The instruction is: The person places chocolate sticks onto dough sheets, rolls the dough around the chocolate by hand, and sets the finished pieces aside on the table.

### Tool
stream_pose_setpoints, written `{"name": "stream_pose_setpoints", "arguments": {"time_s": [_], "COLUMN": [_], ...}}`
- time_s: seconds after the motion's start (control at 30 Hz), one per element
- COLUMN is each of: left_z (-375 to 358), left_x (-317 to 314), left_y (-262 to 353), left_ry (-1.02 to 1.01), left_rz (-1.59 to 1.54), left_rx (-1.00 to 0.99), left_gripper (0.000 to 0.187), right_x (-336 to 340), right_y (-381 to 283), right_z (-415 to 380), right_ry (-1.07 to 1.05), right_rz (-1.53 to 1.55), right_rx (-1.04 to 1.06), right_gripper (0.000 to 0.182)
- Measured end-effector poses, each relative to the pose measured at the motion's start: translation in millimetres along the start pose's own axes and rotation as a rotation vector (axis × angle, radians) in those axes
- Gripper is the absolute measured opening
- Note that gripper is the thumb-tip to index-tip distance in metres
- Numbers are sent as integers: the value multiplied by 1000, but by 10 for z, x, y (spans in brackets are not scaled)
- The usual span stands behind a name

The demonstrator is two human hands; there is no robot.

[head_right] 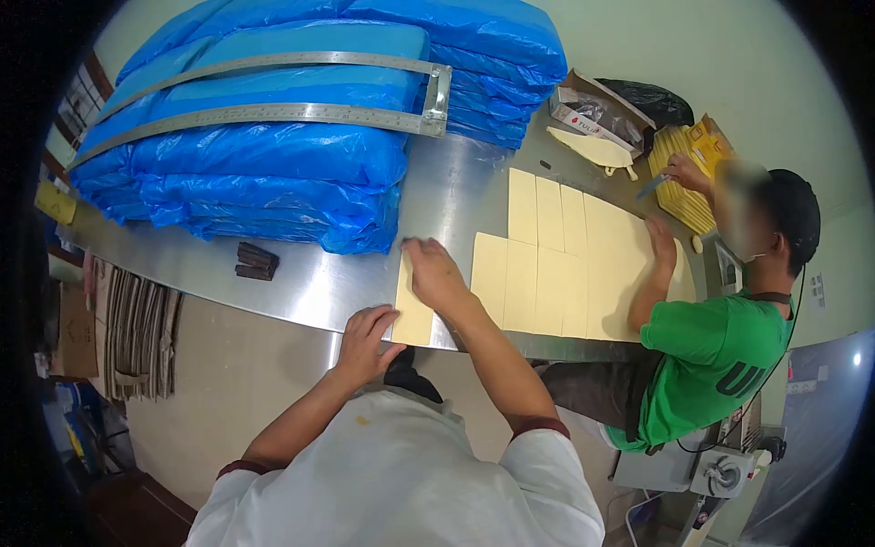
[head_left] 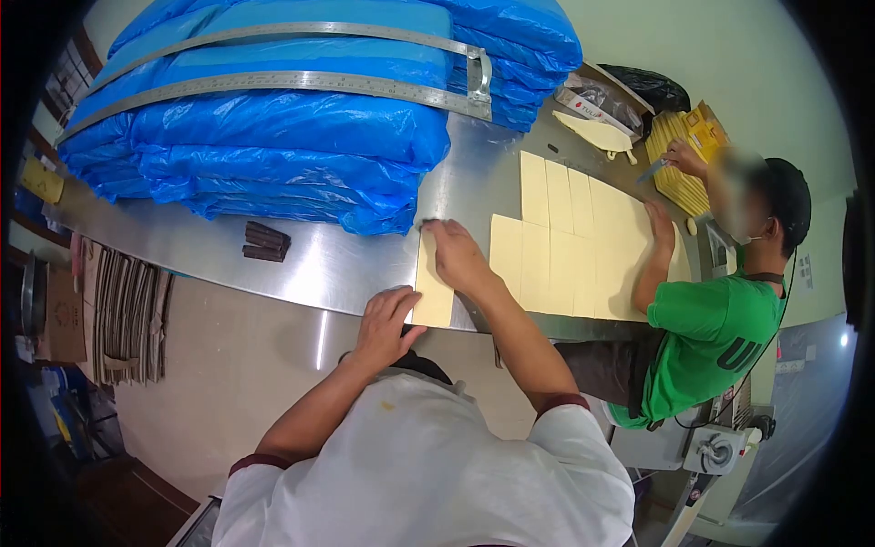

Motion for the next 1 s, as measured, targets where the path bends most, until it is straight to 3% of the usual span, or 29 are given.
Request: {"name": "stream_pose_setpoints", "arguments": {"time_s": [0.03,0.13,0.23,0.33,0.37,0.57,0.67,1.0], "left_z": [4,1,-2,14,11,1,8,-5], "left_x": [-5,-19,-25,-19,-30,-45,-25,-32], "left_y": [11,36,41,19,20,8,26,20], "left_ry": [0,-19,-24,-24,-30,-18,-19,-28], "left_rz": [30,71,66,61,58,46,73,59], "left_rx": [-15,-27,-25,-10,-6,-19,-14,-29], "left_gripper": [62,57,55,53,53,52,52,52], "right_x": [-110,-169,28,35,-83,156,20,114], "right_y": [85,238,396,294,276,364,424,530], "right_z": [-3,34,72,-13,-52,-14,-136,-179], "right_ry": [-94,-69,73,-64,-66,-147,-85,-126], "right_rz": [31,42,383,81,-7,135,34,78], "right_rx": [-127,-209,-242,-274,-184,-338,-236,-397], "right_gripper": [48,48,42,42,43,46,44,41]}}
Point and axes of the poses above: each hand's wrist, its own z-axis towards the middle knuckle, its own x-axis out of the back of the hand, y = z × x, the point moved 9 cm from there along z, towards the middle knuckle
